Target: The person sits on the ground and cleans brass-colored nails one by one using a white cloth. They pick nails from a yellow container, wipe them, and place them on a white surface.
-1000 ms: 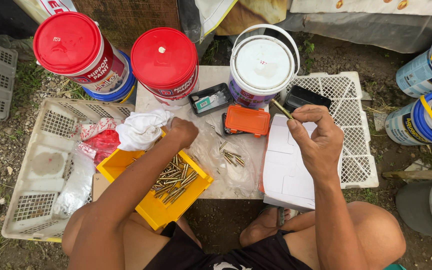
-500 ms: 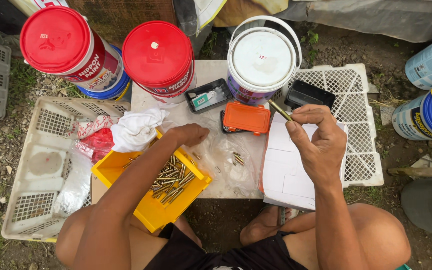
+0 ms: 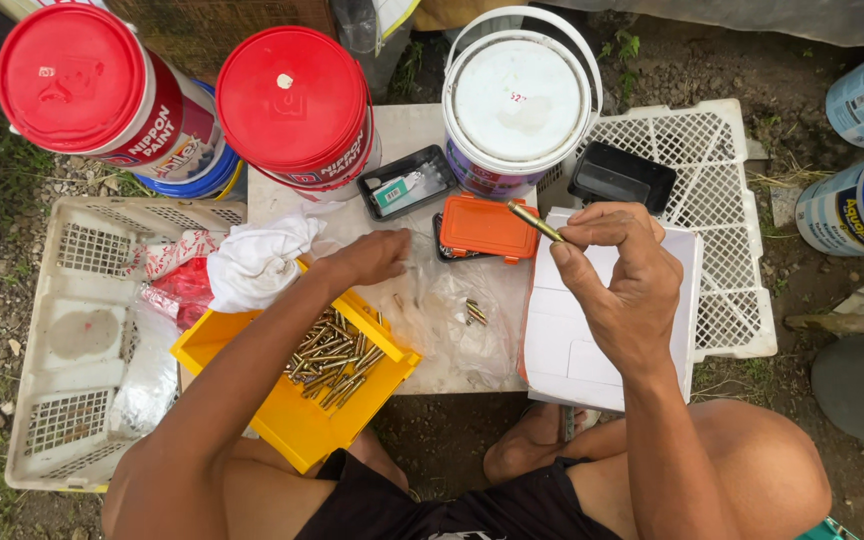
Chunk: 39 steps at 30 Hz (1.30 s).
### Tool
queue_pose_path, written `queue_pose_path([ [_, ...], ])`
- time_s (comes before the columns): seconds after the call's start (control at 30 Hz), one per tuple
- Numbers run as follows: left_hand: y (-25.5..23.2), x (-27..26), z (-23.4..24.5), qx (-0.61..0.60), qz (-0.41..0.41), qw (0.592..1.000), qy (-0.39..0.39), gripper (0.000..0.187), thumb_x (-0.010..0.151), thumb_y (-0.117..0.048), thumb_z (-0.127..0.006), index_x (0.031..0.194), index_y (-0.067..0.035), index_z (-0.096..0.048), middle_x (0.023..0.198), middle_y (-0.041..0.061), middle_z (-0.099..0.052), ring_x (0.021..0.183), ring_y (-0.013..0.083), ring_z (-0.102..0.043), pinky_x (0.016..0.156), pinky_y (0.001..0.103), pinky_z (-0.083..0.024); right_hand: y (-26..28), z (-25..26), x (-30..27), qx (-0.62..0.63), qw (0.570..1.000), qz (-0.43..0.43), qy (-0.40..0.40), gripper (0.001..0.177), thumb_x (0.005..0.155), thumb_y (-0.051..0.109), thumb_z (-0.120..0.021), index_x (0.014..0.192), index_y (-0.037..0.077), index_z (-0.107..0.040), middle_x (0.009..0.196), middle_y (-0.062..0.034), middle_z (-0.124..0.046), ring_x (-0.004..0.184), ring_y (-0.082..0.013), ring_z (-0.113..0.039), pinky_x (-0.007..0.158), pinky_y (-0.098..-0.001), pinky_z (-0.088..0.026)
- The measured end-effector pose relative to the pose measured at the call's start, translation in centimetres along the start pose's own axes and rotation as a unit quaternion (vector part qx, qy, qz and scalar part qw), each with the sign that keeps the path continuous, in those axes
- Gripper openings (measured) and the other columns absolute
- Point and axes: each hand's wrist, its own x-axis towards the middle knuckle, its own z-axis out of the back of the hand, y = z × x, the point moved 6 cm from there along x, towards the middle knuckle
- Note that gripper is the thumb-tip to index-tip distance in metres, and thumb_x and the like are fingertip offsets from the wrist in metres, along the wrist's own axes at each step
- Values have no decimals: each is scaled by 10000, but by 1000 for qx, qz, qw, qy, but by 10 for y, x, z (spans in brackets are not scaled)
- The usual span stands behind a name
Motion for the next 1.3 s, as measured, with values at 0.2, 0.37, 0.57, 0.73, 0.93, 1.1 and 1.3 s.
queue_pose_path([
  [0.2, 36, -3, -38, 287, 112, 939, 154, 345, 832, -220, -765, 1164, -151, -702, 1020, 117, -725, 943, 336, -719, 830, 528, -574, 4, -5, 3, -7, 1000, 11, 9, 133, 942, 98, -760, 981, -19, -708, 740, -107, -659, 983, -314, -663, 1002, -430, -427],
  [0.37, 30, 11, -61, 406, 35, 896, 175, 355, 801, -212, -788, 1151, -224, -723, 1013, 60, -739, 950, 301, -725, 783, 521, -571, 7, -11, -1, -22, 999, 21, 17, 123, 925, 122, -776, 960, 22, -713, 761, -82, -684, 969, -314, -677, 982, -419, -409],
  [0.57, 19, 18, -59, 399, -9, 889, 225, 423, 840, -311, -784, 1235, -191, -693, 1059, 78, -743, 1013, 294, -723, 895, 507, -568, 2, -5, 3, -22, 1000, 10, 20, 114, 935, 114, -754, 966, 14, -709, 758, -85, -683, 970, -307, -676, 987, -446, -389],
  [0.73, 0, 5, -37, 382, -19, 885, 266, 509, 854, -375, -782, 1313, -204, -640, 1072, 98, -738, 1022, 298, -723, 934, 503, -562, 1, -8, 3, -10, 1000, 1, 24, 112, 934, 122, -749, 968, 24, -705, 749, -79, -680, 975, -305, -675, 991, -455, -383],
  [0.93, 1, 2, -40, 416, -48, 863, 283, 550, 862, -443, -767, 1323, -194, -599, 1059, 104, -736, 1006, 279, -723, 940, 474, -560, 2, -11, 4, -10, 1000, -5, 27, 123, 936, 137, -740, 970, 24, -707, 741, -86, -677, 981, -307, -676, 992, -467, -376],
  [1.1, -4, -1, -43, 478, -73, 831, 277, 589, 870, -493, -737, 1348, -196, -563, 1080, 67, -732, 1041, 231, -717, 952, 458, -552, 2, -12, 4, -12, 1000, 0, 26, 118, 936, 130, -745, 969, 23, -707, 742, -87, -677, 981, -309, -676, 989, -464, -382],
  [1.3, 3, -7, -45, 464, -50, 845, 262, 604, 879, -465, -738, 1371, -180, -537, 1098, 69, -723, 1064, 241, -713, 954, 465, -552, 1, -13, 3, -14, 1000, 4, 27, 123, 936, 128, -751, 972, 18, -709, 743, -88, -679, 977, -307, -677, 988, -452, -390],
])
